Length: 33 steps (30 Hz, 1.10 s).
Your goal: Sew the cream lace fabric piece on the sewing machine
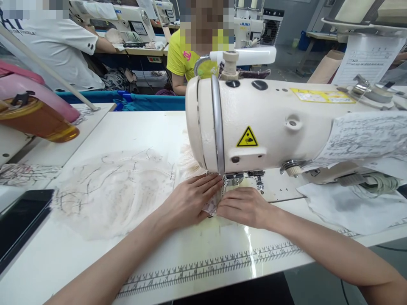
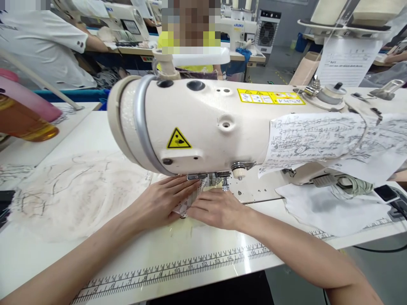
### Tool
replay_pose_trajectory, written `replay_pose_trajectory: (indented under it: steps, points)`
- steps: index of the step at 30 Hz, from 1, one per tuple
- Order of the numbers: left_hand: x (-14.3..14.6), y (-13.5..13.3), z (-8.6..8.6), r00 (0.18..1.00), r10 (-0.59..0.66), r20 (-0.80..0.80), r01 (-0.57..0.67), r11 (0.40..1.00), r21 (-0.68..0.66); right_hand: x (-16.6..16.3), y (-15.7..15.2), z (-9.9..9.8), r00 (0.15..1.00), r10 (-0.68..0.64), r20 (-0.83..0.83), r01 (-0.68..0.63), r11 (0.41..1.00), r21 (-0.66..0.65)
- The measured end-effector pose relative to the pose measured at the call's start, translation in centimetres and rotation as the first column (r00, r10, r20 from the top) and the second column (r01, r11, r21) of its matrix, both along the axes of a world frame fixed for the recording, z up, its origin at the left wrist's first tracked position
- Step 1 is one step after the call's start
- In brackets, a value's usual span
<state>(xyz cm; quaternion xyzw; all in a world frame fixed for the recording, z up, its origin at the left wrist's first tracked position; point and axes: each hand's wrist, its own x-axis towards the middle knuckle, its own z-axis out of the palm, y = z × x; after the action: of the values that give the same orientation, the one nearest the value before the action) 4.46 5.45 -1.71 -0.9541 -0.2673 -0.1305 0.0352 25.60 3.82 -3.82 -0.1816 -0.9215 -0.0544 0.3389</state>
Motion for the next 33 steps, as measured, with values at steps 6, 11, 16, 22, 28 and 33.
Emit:
replay_pose_trajectory:
  steps: [6, 11, 16, 22, 28, 33]
  points:
    - [0.1, 0.0, 0.0, 0.999, 0.042, -0.021, -0.042, 0.999, -0.004, 0.1, 0.1, -0.1, 1.000, -0.001, 0.031, 0.002, 1.000, -0.031]
    - [0.3, -0.2, -0.3, 0.997, 0.061, -0.041, -0.061, 0.998, 0.001, 0.4, 0.0, -0.2, 0.997, -0.061, 0.042, 0.062, 0.998, -0.024]
    - [0.9, -0.7, -0.4, 0.996, 0.090, -0.022, -0.088, 0.994, 0.067, 0.9, -0.2, -0.5, 0.994, -0.101, 0.029, 0.103, 0.993, -0.053]
    - [1.6, -1.2, -0.6, 0.987, 0.158, -0.005, -0.157, 0.983, 0.100, 1.3, -0.2, -0.7, 0.987, -0.146, 0.068, 0.152, 0.984, -0.094]
    - [1.9, -1.6, -0.5, 0.982, 0.190, -0.025, -0.185, 0.973, 0.136, 1.4, 0.1, -0.1, 0.985, -0.151, 0.088, 0.157, 0.985, -0.066]
    - [2.1, -1.8, -0.6, 0.977, 0.213, -0.017, -0.207, 0.965, 0.158, 1.5, 0.4, 0.7, 0.981, -0.177, 0.073, 0.179, 0.983, -0.024]
